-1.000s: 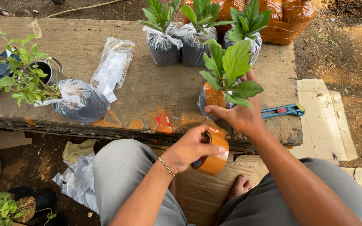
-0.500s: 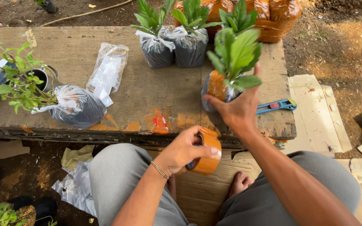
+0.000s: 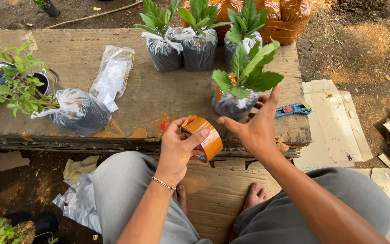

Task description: The person wraps small potted plants in plastic bags and secures them with tape. They handle multiple plants one at a time, placing each wrapped plant on a wooden table.

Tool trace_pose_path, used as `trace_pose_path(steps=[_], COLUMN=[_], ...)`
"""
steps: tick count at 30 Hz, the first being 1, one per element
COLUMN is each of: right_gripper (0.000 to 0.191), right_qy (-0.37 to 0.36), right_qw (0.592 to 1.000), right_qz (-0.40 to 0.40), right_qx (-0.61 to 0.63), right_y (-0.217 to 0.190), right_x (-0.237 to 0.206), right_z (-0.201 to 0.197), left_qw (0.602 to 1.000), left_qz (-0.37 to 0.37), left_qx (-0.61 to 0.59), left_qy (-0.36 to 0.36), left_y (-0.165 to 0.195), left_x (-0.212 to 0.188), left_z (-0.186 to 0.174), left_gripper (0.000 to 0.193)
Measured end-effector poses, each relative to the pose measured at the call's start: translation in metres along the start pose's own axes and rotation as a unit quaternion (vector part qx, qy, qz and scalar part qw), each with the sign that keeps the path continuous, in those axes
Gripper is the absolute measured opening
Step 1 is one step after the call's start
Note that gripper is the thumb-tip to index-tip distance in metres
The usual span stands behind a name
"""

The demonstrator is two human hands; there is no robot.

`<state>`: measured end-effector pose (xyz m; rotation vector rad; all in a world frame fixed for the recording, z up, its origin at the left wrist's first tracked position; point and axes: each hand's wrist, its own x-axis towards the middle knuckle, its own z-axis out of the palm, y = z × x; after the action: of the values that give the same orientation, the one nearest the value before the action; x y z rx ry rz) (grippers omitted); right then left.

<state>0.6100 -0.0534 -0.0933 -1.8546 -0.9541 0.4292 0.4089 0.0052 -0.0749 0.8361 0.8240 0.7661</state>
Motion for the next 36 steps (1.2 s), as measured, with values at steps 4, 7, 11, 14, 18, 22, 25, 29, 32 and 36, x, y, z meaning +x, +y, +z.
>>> trace_pose_path(steps=[4,7,11,14,18,22,25,29,32,36], right_gripper=[0.128,0.088,0.086,0.080,0.063,0.066,0.064,0.065,0.054,0.027], right_qy=[-0.025,-0.087,-0.229,-0.238,-0.183,-0.199,-0.226,-0.265,-0.282,-0.279], right_qw=[0.999,0.994,0.958,0.965,0.962,0.951,0.950,0.954,0.933,0.914], right_qz=[-0.007,-0.006,-0.166,-0.059,-0.152,-0.196,-0.194,-0.126,-0.147,-0.193], right_qx=[0.034,0.068,-0.040,-0.094,-0.137,-0.132,-0.098,0.055,0.166,0.225], right_y=[-0.008,-0.014,-0.023,-0.030,-0.039,-0.052,-0.059,-0.059,-0.052,-0.039], right_x=[-0.020,-0.040,-0.062,-0.062,-0.054,-0.052,-0.050,-0.048,-0.050,-0.062], right_z=[-0.016,-0.039,-0.058,-0.059,-0.078,-0.098,-0.112,-0.122,-0.115,-0.089], left_qw=[1.000,0.999,0.995,0.994,0.995,0.996,0.987,0.977,0.974,0.963], left_qz=[0.018,0.033,0.028,-0.015,-0.049,-0.063,-0.082,-0.106,-0.099,-0.109], left_qx=[0.002,-0.015,-0.055,-0.060,-0.063,-0.027,-0.075,-0.095,-0.096,-0.132], left_qy=[-0.004,-0.036,-0.072,-0.088,-0.058,-0.062,-0.114,-0.156,-0.180,-0.210], left_y=[0.001,0.003,0.004,-0.002,-0.015,-0.022,-0.023,-0.024,-0.029,-0.033], left_x=[-0.006,-0.011,-0.016,-0.015,-0.009,0.000,0.004,0.002,-0.002,-0.005], left_z=[0.012,0.020,0.027,0.031,0.032,0.026,0.019,0.012,0.014,0.016], left_gripper=[0.065,0.067,0.070,0.068,0.052,0.033,0.026,0.027,0.022,0.017])
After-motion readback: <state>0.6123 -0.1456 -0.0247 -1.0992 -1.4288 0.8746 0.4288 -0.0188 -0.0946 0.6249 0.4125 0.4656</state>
